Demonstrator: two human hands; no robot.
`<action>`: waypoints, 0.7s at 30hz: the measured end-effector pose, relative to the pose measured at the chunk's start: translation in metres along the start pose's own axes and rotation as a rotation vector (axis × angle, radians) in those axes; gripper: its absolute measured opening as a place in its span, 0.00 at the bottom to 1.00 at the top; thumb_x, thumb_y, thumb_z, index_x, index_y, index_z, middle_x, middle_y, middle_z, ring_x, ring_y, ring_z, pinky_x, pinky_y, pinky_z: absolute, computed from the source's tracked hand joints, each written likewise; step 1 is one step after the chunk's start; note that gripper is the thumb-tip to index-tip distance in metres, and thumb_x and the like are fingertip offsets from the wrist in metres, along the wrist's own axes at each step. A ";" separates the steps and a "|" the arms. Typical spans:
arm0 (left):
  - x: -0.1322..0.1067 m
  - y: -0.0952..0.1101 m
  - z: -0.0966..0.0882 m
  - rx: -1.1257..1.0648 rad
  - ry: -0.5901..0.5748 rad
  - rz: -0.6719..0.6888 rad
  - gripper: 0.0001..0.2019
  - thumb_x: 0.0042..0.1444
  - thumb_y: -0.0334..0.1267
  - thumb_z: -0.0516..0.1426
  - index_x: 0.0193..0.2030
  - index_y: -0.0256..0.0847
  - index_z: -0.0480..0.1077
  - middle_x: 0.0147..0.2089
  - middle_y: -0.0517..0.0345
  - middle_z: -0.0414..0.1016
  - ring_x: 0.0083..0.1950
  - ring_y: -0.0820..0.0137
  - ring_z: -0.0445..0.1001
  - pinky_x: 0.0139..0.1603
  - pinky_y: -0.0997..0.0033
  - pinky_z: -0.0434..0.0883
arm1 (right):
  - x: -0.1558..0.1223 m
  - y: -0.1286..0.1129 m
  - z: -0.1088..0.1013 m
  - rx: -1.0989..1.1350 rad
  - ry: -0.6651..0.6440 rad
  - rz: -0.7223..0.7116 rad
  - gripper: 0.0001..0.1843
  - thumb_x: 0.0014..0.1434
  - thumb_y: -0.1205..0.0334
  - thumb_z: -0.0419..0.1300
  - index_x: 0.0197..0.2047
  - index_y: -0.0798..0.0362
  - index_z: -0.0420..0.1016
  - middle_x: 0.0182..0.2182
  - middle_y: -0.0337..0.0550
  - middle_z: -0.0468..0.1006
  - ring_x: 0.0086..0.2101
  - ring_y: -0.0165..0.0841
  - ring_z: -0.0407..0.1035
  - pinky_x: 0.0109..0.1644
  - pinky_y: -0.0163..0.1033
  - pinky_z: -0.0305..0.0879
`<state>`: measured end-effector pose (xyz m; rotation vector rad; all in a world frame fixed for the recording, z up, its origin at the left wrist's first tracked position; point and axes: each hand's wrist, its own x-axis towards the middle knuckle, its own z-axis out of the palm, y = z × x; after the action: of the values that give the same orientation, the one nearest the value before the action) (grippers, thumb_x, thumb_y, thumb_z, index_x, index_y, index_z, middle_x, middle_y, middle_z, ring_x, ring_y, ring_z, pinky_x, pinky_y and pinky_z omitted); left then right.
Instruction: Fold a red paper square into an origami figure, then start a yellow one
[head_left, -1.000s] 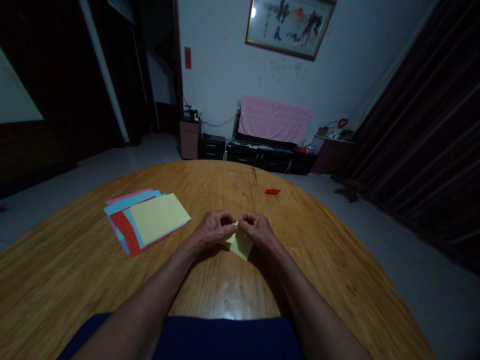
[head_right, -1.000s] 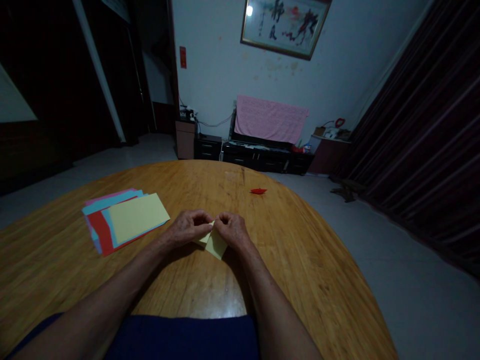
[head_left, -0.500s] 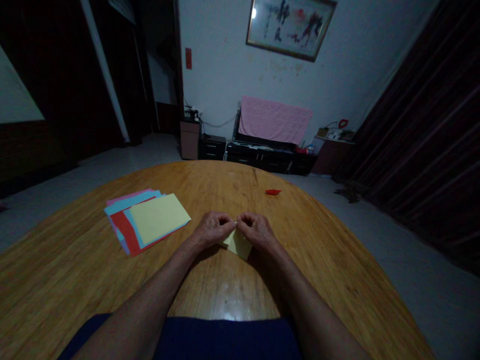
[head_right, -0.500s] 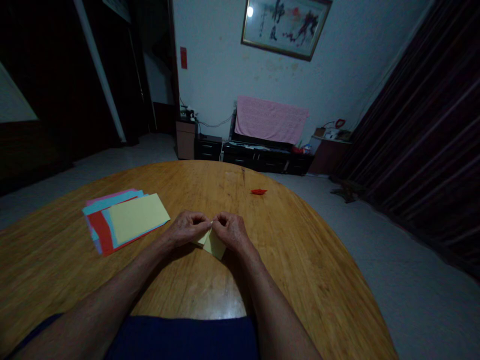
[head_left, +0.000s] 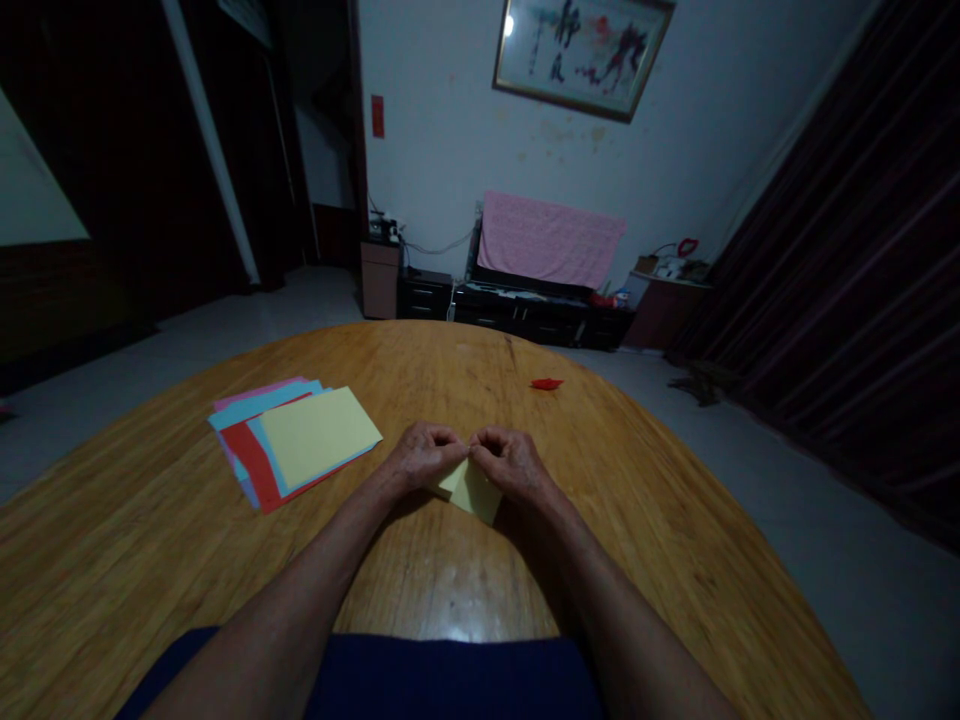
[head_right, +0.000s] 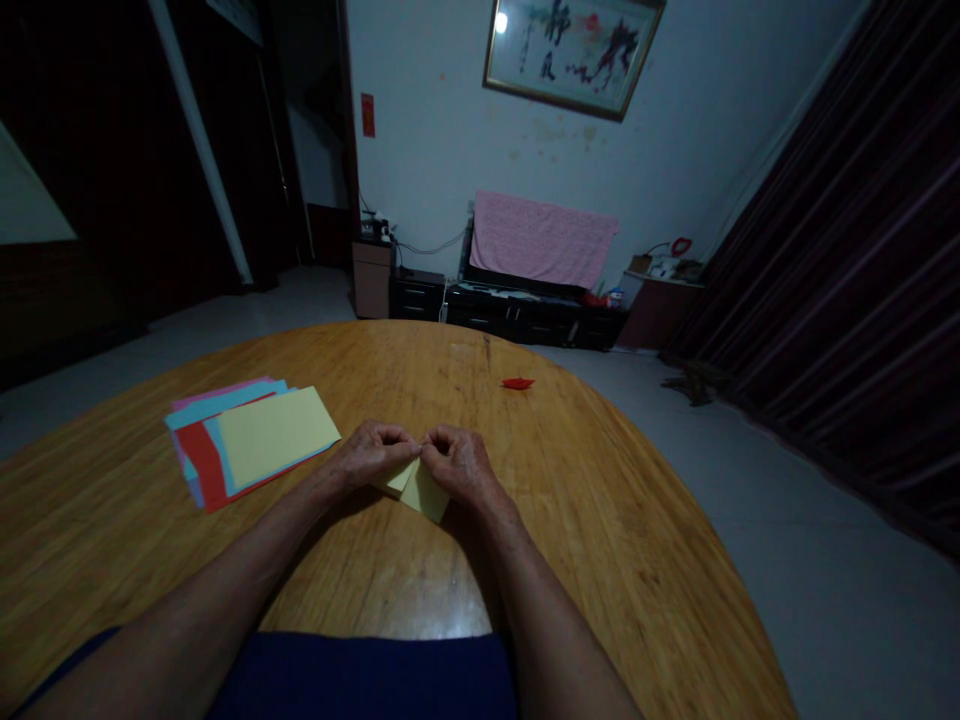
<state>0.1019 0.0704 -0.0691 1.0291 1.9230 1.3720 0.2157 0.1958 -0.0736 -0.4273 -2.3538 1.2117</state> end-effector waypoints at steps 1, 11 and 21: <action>0.000 0.000 0.000 -0.001 -0.001 -0.002 0.11 0.47 0.43 0.57 0.25 0.36 0.72 0.23 0.57 0.70 0.26 0.72 0.67 0.23 0.75 0.61 | 0.000 0.000 0.000 -0.007 -0.005 0.000 0.08 0.50 0.63 0.55 0.27 0.55 0.74 0.22 0.36 0.70 0.24 0.27 0.63 0.27 0.31 0.55; 0.001 -0.001 0.001 0.014 0.043 -0.065 0.10 0.45 0.42 0.58 0.25 0.36 0.72 0.24 0.57 0.70 0.26 0.72 0.66 0.23 0.75 0.60 | -0.001 0.000 0.004 0.002 -0.014 0.000 0.08 0.51 0.64 0.55 0.29 0.54 0.75 0.24 0.38 0.73 0.25 0.28 0.65 0.27 0.31 0.57; -0.001 -0.008 -0.006 -0.066 -0.092 -0.151 0.12 0.48 0.45 0.57 0.27 0.37 0.72 0.23 0.59 0.68 0.24 0.73 0.65 0.22 0.75 0.60 | 0.002 0.007 0.006 0.127 -0.012 0.153 0.07 0.50 0.62 0.56 0.27 0.55 0.73 0.20 0.36 0.70 0.22 0.27 0.63 0.25 0.31 0.56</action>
<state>0.0957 0.0648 -0.0745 0.8814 1.8361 1.2736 0.2116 0.1962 -0.0817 -0.5669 -2.2722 1.4284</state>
